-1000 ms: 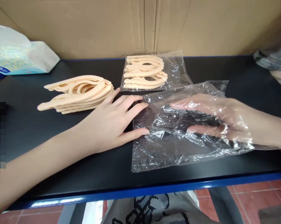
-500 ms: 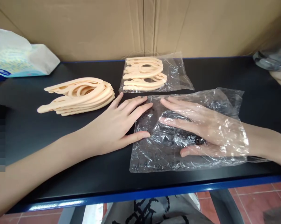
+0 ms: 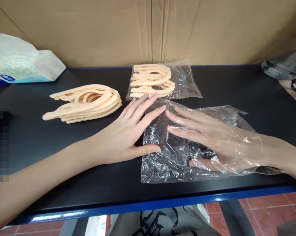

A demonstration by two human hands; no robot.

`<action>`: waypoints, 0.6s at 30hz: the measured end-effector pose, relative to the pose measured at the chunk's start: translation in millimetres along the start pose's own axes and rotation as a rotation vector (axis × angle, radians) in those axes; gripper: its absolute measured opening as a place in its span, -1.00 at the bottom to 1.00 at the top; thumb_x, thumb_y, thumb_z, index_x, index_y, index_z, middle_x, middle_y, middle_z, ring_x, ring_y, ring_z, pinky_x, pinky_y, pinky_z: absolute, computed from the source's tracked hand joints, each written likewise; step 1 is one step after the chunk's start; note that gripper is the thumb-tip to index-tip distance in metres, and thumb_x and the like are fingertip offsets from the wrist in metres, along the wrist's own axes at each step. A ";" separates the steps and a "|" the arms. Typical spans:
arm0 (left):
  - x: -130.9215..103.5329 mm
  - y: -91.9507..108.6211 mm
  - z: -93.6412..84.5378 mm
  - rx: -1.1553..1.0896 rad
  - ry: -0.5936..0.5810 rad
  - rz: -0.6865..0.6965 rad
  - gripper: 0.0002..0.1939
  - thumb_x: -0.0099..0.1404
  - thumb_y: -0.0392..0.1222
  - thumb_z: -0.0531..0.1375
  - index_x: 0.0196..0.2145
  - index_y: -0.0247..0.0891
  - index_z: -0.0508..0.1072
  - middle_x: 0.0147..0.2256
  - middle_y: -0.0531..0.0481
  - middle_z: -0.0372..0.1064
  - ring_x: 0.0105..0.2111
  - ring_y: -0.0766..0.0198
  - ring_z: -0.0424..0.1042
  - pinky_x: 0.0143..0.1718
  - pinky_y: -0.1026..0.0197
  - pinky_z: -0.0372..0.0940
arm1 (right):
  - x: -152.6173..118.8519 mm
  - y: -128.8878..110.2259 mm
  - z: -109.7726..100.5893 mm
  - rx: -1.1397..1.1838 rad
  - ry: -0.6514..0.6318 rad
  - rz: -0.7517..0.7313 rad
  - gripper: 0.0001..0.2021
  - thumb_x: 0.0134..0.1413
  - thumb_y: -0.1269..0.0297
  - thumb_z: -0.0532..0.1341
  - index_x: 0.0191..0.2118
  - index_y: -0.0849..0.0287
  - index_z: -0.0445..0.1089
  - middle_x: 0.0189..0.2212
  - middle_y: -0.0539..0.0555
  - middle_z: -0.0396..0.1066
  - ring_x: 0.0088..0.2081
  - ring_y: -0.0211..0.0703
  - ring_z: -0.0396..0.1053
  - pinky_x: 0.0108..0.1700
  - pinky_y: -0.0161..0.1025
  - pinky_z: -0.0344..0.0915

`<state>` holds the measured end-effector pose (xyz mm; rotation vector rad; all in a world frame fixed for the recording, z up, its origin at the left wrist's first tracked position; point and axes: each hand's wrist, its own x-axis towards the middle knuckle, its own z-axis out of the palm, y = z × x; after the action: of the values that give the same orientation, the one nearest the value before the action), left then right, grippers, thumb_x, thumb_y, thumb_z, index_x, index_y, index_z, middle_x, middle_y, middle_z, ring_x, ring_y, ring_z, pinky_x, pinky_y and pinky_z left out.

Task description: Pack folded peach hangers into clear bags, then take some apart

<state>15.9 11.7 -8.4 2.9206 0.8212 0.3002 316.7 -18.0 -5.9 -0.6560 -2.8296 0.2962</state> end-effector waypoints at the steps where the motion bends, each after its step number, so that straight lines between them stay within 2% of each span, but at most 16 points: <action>1: 0.0 0.0 1.1 -0.013 0.002 0.010 -0.07 0.46 0.34 0.04 0.48 -0.37 -0.12 0.51 -0.38 -0.35 0.50 -0.22 -0.34 0.44 -0.33 -0.17 | -0.7 -0.1 1.5 -0.001 -0.002 -0.001 -0.22 0.34 0.13 0.17 0.52 0.14 -0.17 0.55 0.16 -0.28 0.53 0.07 -0.46 0.44 0.32 -0.13; 4: 1.2 1.1 3.0 -0.052 -0.013 0.026 -0.05 0.46 0.36 0.02 0.49 -0.35 -0.16 0.51 -0.32 -0.34 0.51 -0.12 -0.40 0.46 -0.27 -0.20 | -1.5 -0.3 6.2 -0.002 -0.005 -0.033 -0.26 0.31 0.24 0.13 0.51 0.22 -0.11 0.54 0.20 -0.20 0.53 0.06 -0.45 0.46 0.32 -0.22; 7: 3.3 3.4 2.4 -0.100 -0.060 0.024 -0.04 0.47 0.36 0.02 0.50 -0.33 -0.21 0.52 -0.26 -0.33 0.51 -0.06 -0.42 0.47 -0.22 -0.19 | 0.8 -2.1 8.4 0.018 0.002 -0.108 -0.30 0.24 0.33 0.14 0.46 0.26 0.04 0.53 0.26 -0.18 0.53 0.07 -0.40 0.47 0.31 -0.24; 9: 4.0 4.6 2.1 -0.140 -0.090 0.026 -0.02 0.46 0.36 0.03 0.51 -0.33 -0.25 0.51 -0.25 -0.31 0.51 0.00 -0.37 0.47 -0.15 -0.15 | 2.8 -3.8 8.7 0.028 0.020 -0.123 -0.34 0.23 0.33 0.17 0.43 0.25 0.12 0.52 0.28 -0.17 0.53 0.09 -0.37 0.47 0.28 -0.19; 11: 3.4 4.8 2.8 -0.169 -0.087 0.032 -0.01 0.45 0.36 0.05 0.51 -0.33 -0.25 0.51 -0.25 -0.31 0.51 0.06 -0.30 0.47 -0.04 -0.10 | 3.8 -4.7 9.2 0.024 0.035 -0.108 -0.35 0.27 0.25 0.23 0.42 0.23 0.14 0.52 0.28 -0.17 0.53 0.08 -0.38 0.47 0.25 -0.16; 15: 0.6 3.4 5.2 -0.185 -0.065 0.038 -0.02 0.45 0.36 0.05 0.51 -0.29 -0.25 0.51 -0.22 -0.29 0.51 0.12 -0.24 0.48 0.04 -0.10 | 3.1 -2.1 11.8 0.020 0.038 -0.060 -0.16 0.27 -0.01 0.27 0.51 0.06 -0.11 0.54 0.16 -0.29 0.53 -0.02 -0.50 0.48 0.22 -0.21; 18: -0.1 2.8 5.7 -0.176 -0.085 0.036 -0.03 0.47 0.37 0.02 0.51 -0.28 -0.26 0.51 -0.20 -0.28 0.51 0.12 -0.27 0.49 0.01 -0.16 | 2.5 0.7 13.5 0.006 0.014 -0.044 -0.11 0.29 -0.07 0.24 0.53 0.02 -0.24 0.54 0.13 -0.33 0.52 -0.01 -0.53 0.48 0.25 -0.28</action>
<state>18.4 9.1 -13.6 2.7652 0.6930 0.2362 311.3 -18.2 -18.5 -0.5909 -2.8246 0.2905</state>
